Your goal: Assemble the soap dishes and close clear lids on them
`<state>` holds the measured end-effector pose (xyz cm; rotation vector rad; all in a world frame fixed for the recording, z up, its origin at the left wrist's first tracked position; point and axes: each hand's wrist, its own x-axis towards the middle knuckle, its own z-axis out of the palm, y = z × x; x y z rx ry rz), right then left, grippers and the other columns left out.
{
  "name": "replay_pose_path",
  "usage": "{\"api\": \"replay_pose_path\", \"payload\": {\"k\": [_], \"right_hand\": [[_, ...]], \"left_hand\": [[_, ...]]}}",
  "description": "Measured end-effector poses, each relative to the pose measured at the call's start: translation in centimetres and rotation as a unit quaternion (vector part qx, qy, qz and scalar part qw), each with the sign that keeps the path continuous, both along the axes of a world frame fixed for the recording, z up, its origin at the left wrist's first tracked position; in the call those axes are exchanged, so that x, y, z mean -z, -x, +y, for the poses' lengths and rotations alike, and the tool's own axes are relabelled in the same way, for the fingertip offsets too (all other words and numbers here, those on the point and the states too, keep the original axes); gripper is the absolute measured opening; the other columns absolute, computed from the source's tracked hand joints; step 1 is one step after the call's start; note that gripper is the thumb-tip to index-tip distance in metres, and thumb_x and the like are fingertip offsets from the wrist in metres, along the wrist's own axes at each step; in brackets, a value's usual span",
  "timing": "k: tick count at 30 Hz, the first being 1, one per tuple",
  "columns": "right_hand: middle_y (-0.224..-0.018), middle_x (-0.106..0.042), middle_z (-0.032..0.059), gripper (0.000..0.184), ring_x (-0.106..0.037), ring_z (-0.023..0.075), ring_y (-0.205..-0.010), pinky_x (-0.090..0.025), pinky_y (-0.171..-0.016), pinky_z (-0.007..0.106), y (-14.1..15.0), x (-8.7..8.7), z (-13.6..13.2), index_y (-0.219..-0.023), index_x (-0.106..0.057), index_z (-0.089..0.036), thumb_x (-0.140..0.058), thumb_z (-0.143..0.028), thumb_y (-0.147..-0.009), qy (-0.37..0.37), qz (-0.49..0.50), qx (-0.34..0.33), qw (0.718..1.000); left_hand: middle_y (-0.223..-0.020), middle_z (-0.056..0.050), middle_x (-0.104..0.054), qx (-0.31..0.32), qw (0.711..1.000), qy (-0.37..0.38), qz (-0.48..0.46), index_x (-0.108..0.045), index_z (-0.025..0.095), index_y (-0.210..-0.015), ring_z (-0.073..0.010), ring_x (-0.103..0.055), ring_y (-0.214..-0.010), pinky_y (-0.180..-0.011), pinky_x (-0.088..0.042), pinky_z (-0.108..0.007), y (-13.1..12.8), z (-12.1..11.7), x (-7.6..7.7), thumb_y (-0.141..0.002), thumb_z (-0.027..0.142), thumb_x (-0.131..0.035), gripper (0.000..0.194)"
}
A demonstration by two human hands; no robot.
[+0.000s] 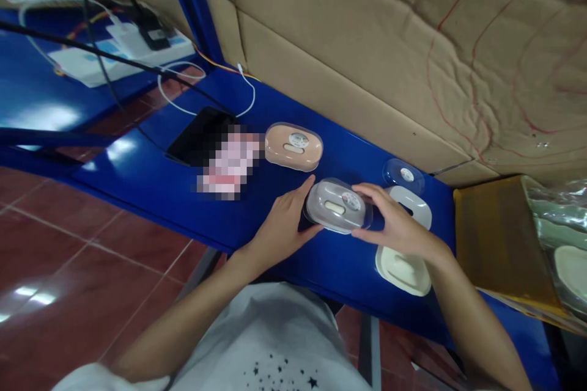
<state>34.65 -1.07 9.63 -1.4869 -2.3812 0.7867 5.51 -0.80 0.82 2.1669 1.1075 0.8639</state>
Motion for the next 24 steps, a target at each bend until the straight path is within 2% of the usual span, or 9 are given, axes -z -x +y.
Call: {"api": "replay_pose_path", "payload": {"k": [4, 9, 15, 24], "right_hand": [[-0.168, -0.04, 0.0114, 0.081, -0.045, 0.0363, -0.157, -0.042, -0.128, 0.061, 1.1, 0.8, -2.2, -0.167, -0.03, -0.039, -0.073, -0.047, -0.098, -0.016, -0.033, 0.001, 0.999], [-0.171, -0.036, 0.01, 0.077, -0.041, 0.0356, -0.159, -0.045, -0.128, 0.058, 1.9, 0.7, -2.6, -0.167, -0.031, -0.04, -0.069, -0.037, -0.1, -0.034, -0.055, -0.013, 0.998], [-0.167, -0.038, 0.012, 0.081, -0.044, 0.0386, -0.156, -0.046, -0.126, 0.063, 2.0, 0.9, -2.8, -0.168, -0.028, -0.04, -0.07, -0.039, -0.099, -0.06, -0.054, 0.002, 0.997], [-0.166, -0.038, 0.0147, 0.083, -0.044, 0.0382, -0.155, -0.048, -0.124, 0.06, 2.6, 0.7, -3.0, -0.172, -0.023, -0.037, -0.067, -0.034, -0.102, -0.095, -0.094, -0.023, 0.991]], "left_hand": [[-0.165, -0.018, -0.052, 0.016, 1.0, -0.017, 0.009, -0.014, 0.028, -0.173, -0.0362, -0.058, -0.145, -0.117, -0.048, -0.055, 0.1, 0.1, 0.4, -0.101, 0.041, -0.074, 0.094], [-0.163, -0.017, -0.054, 0.018, 0.999, -0.026, 0.002, -0.025, 0.026, -0.169, -0.0347, -0.058, -0.146, -0.118, -0.047, -0.054, 0.2, 0.2, 0.5, -0.102, 0.042, -0.072, 0.083], [-0.165, -0.017, -0.053, 0.02, 1.0, -0.022, 0.004, -0.023, 0.026, -0.17, -0.0351, -0.056, -0.147, -0.119, -0.046, -0.055, 0.2, 0.1, 0.1, -0.103, 0.041, -0.072, 0.084], [-0.163, -0.018, -0.054, 0.022, 0.999, -0.031, -0.001, -0.024, 0.026, -0.17, -0.0354, -0.058, -0.146, -0.117, -0.047, -0.055, 0.2, 0.2, 0.3, -0.103, 0.042, -0.071, 0.083]]}}
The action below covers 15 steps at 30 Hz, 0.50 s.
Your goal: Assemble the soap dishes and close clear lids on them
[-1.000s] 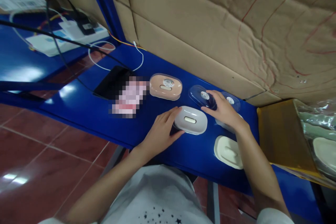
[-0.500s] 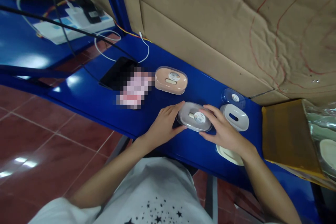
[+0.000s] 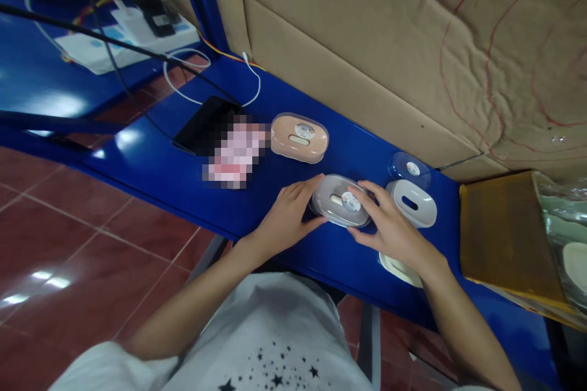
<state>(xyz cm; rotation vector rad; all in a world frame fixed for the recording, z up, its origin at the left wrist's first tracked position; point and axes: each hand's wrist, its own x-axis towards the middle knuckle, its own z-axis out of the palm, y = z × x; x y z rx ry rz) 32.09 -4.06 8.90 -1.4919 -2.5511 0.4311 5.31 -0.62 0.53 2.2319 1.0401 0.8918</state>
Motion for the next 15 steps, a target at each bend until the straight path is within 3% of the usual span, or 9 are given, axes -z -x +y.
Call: {"api": "replay_pose_path", "payload": {"k": [15], "right_hand": [[-0.17, -0.038, 0.0144, 0.089, -0.046, 0.0393, -0.155, -0.049, -0.121, 0.061, -0.2, 1.4, 0.0, -0.175, -0.016, -0.041, -0.067, -0.032, -0.102, -0.05, 0.024, -0.003, 0.998]], "left_hand": [[-0.164, -0.019, -0.053, -0.007, 1.0, 0.011, -0.003, -0.024, 0.025, -0.169, -0.0357, -0.056, -0.147, -0.118, -0.048, -0.055, -0.1, -0.2, -0.4, -0.103, 0.039, -0.072, 0.083]]}}
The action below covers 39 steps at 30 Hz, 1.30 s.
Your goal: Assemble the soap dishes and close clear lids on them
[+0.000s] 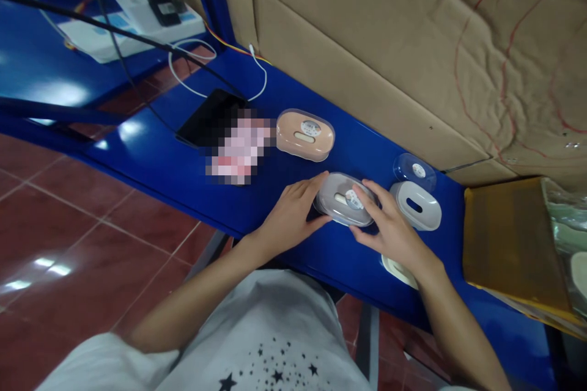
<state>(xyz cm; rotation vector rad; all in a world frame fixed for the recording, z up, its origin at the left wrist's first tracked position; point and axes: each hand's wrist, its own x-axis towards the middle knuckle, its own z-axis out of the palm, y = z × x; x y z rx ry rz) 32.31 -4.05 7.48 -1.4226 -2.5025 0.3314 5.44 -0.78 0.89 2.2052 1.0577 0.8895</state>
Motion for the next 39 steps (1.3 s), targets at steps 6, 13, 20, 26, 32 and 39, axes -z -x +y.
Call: {"api": "replay_pose_path", "payload": {"k": [6, 13, 20, 26, 32, 39], "right_hand": [[-0.172, -0.041, 0.018, 0.083, -0.046, 0.0428, -0.155, -0.043, -0.123, 0.066, -2.2, 0.1, 4.2, -0.174, -0.026, -0.033, -0.067, -0.039, -0.101, -0.031, -0.066, 0.039, 0.997], [-0.177, -0.035, 0.0194, 0.081, -0.034, 0.0388, -0.163, -0.033, -0.129, 0.064, -3.0, -1.2, 7.8, -0.173, -0.027, -0.025, -0.063, -0.05, -0.105, -0.026, -0.085, 0.048, 0.995], [-0.153, -0.067, 0.0089, 0.053, -0.062, 0.0317, -0.142, -0.047, -0.119, 0.054, -6.7, -3.9, -3.7, -0.161, -0.049, -0.034, -0.056, -0.045, -0.11, -0.017, -0.044, 0.134, 0.99], [-0.164, -0.055, 0.0128, 0.06, -0.053, 0.0374, -0.151, -0.044, -0.123, 0.064, -10.2, 0.2, -15.0, -0.161, -0.049, -0.032, -0.055, -0.058, -0.107, 0.059, -0.043, 0.312, 0.947], [-0.171, -0.046, 0.0139, 0.067, -0.045, 0.0378, -0.157, -0.043, -0.124, 0.067, -7.1, 1.6, -15.9, -0.169, -0.036, -0.035, -0.055, -0.054, -0.108, 0.08, -0.002, 0.306, 0.949], [-0.169, -0.048, 0.0139, 0.068, -0.045, 0.0373, -0.157, -0.039, -0.125, 0.067, -9.0, 0.1, -8.5, -0.168, -0.037, -0.035, -0.06, -0.05, -0.107, -0.013, 0.019, 0.243, 0.97]], "left_hand": [[-0.164, -0.019, -0.05, -0.005, 1.0, 0.028, -0.008, -0.028, 0.023, -0.167, -0.0345, -0.05, -0.152, -0.121, -0.046, -0.055, 0.1, 0.0, -0.8, -0.105, 0.031, -0.065, 0.073], [-0.158, -0.016, -0.056, 0.005, 0.999, 0.041, -0.004, -0.04, 0.024, -0.161, -0.0326, -0.054, -0.146, -0.12, -0.046, -0.055, 0.3, -0.1, -1.1, -0.106, 0.03, -0.062, 0.06], [-0.158, -0.014, -0.056, 0.023, 1.0, 0.014, -0.013, -0.037, 0.028, -0.164, -0.03, -0.056, -0.145, -0.119, -0.048, -0.051, 0.6, -0.4, -2.0, -0.108, 0.03, -0.06, 0.061], [-0.166, -0.014, -0.05, 0.161, 0.983, -0.047, 0.079, -0.034, 0.029, -0.167, -0.0325, -0.055, -0.146, -0.12, -0.048, -0.054, -1.3, -2.4, -4.1, -0.108, 0.037, -0.064, 0.067], [-0.171, -0.019, -0.043, 0.251, 0.951, -0.101, 0.15, -0.036, 0.027, -0.166, -0.0373, -0.05, -0.152, -0.125, -0.04, -0.06, -5.5, -4.7, -4.2, -0.103, 0.041, -0.073, 0.075], [-0.162, -0.018, -0.054, 0.213, 0.954, -0.083, 0.194, -0.056, 0.024, -0.149, -0.0385, -0.054, -0.148, -0.128, -0.026, -0.071, -4.5, -4.2, -3.6, -0.102, 0.04, -0.073, 0.052]]}}
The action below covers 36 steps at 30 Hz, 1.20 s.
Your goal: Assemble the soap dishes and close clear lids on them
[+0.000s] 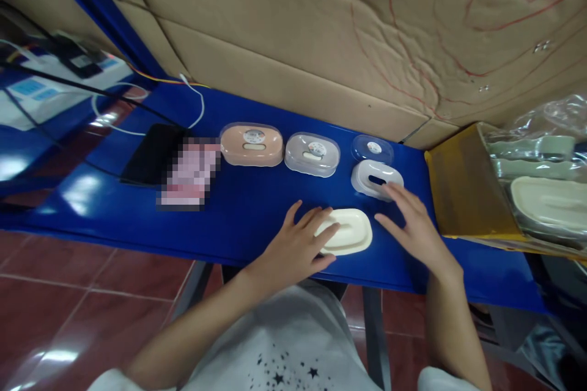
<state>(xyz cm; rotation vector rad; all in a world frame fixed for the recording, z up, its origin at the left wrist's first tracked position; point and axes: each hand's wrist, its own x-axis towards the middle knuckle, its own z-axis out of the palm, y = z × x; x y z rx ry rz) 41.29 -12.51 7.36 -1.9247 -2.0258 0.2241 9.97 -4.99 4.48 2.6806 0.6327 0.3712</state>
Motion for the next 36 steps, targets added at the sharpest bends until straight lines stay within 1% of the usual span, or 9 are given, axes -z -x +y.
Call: {"api": "replay_pose_path", "payload": {"k": [3, 5, 9, 15, 18, 22, 28, 32, 36], "right_hand": [[-0.175, -0.038, 0.0191, 0.085, -0.036, 0.0445, -0.161, -0.036, -0.124, 0.073, -3.2, 0.9, 3.4, -0.17, -0.032, -0.032, -0.067, -0.061, -0.099, 0.021, -0.035, 0.0, 0.999], [-0.174, -0.036, 0.0195, 0.087, -0.035, 0.0442, -0.161, -0.035, -0.124, 0.071, -4.6, 1.6, 5.0, -0.17, -0.033, -0.031, -0.068, -0.063, -0.097, 0.039, -0.027, -0.021, 0.999], [-0.169, -0.042, 0.0175, 0.087, -0.04, 0.0418, -0.156, -0.034, -0.124, 0.066, -4.9, 2.3, 5.8, -0.166, -0.038, -0.031, -0.073, -0.064, -0.093, 0.018, -0.024, -0.021, 0.999], [-0.153, -0.057, 0.016, 0.089, -0.053, 0.0424, -0.142, -0.039, -0.117, 0.066, -3.2, 1.9, 4.4, -0.159, -0.044, -0.032, -0.08, -0.069, -0.086, 0.001, 0.004, 0.011, 1.0], [-0.155, -0.055, 0.0172, 0.089, -0.051, 0.0405, -0.147, -0.041, -0.119, 0.062, -1.1, 1.6, 4.2, -0.161, -0.039, -0.032, -0.079, -0.066, -0.088, -0.023, 0.053, -0.031, 0.998], [-0.165, -0.048, 0.018, 0.092, -0.046, 0.0404, -0.154, -0.041, -0.121, 0.062, 2.7, 1.8, 4.1, -0.166, -0.032, -0.034, -0.078, -0.062, -0.092, 0.006, 0.066, -0.103, 0.992], [-0.172, -0.041, 0.0164, 0.093, -0.04, 0.0398, -0.16, -0.039, -0.125, 0.065, 4.8, 3.3, 4.3, -0.171, -0.023, -0.038, -0.075, -0.057, -0.096, 0.001, 0.066, -0.147, 0.987], [-0.172, -0.04, 0.0163, 0.093, -0.039, 0.0392, -0.16, -0.04, -0.125, 0.066, 4.9, 3.7, 4.4, -0.171, -0.023, -0.038, -0.075, -0.057, -0.096, -0.012, 0.076, -0.174, 0.982], [-0.171, -0.042, 0.0148, 0.09, -0.038, 0.0394, -0.161, -0.039, -0.126, 0.068, 5.4, 3.7, 4.3, -0.171, -0.025, -0.039, -0.073, -0.057, -0.098, -0.024, 0.046, -0.182, 0.982]], "left_hand": [[-0.162, -0.015, -0.054, -0.026, 0.999, 0.016, -0.013, -0.049, 0.027, -0.156, -0.0349, -0.053, -0.149, -0.131, -0.023, -0.068, 2.1, 1.1, 0.3, -0.102, 0.034, -0.072, 0.059], [-0.166, -0.014, -0.05, -0.037, 0.998, 0.038, -0.027, -0.042, 0.03, -0.162, -0.0337, -0.05, -0.152, -0.131, -0.026, -0.064, 3.1, 1.9, 0.5, -0.102, 0.032, -0.072, 0.068], [-0.175, -0.014, -0.037, -0.067, 0.992, 0.098, -0.048, -0.03, 0.035, -0.168, -0.0364, -0.04, -0.159, -0.127, -0.036, -0.059, 3.0, 3.1, 0.7, -0.098, 0.03, -0.077, 0.084], [-0.178, -0.016, -0.029, -0.079, 0.985, 0.129, -0.081, -0.016, 0.036, -0.172, -0.0399, -0.033, -0.163, -0.125, -0.039, -0.06, 1.7, 3.9, 0.7, -0.095, 0.028, -0.08, 0.1], [-0.177, -0.016, -0.029, -0.086, 0.983, 0.136, -0.093, -0.011, 0.037, -0.173, -0.0393, -0.032, -0.163, -0.126, -0.038, -0.06, 1.8, 3.8, 1.1, -0.096, 0.03, -0.08, 0.103], [-0.177, -0.018, -0.028, -0.083, 0.982, 0.109, -0.129, -0.007, 0.037, -0.173, -0.0386, -0.031, -0.164, -0.125, -0.037, -0.06, 1.9, 3.4, 1.8, -0.096, 0.031, -0.08, 0.106], [-0.171, -0.021, -0.038, -0.115, 0.983, 0.069, -0.128, -0.016, 0.036, -0.172, -0.0418, -0.038, -0.159, -0.122, -0.037, -0.062, 1.7, 3.3, 2.4, -0.096, 0.039, -0.082, 0.1], [-0.171, -0.02, -0.036, -0.107, 0.98, 0.089, -0.143, -0.014, 0.037, -0.172, -0.0396, -0.037, -0.16, -0.121, -0.042, -0.058, 1.8, 3.3, 2.3, -0.093, 0.035, -0.085, 0.106], [-0.172, -0.018, -0.036, -0.102, 0.98, 0.1, -0.142, -0.02, 0.04, -0.171, -0.0395, -0.045, -0.155, -0.12, -0.043, -0.059, 1.9, 3.3, 2.5, -0.094, 0.034, -0.084, 0.1]]}}
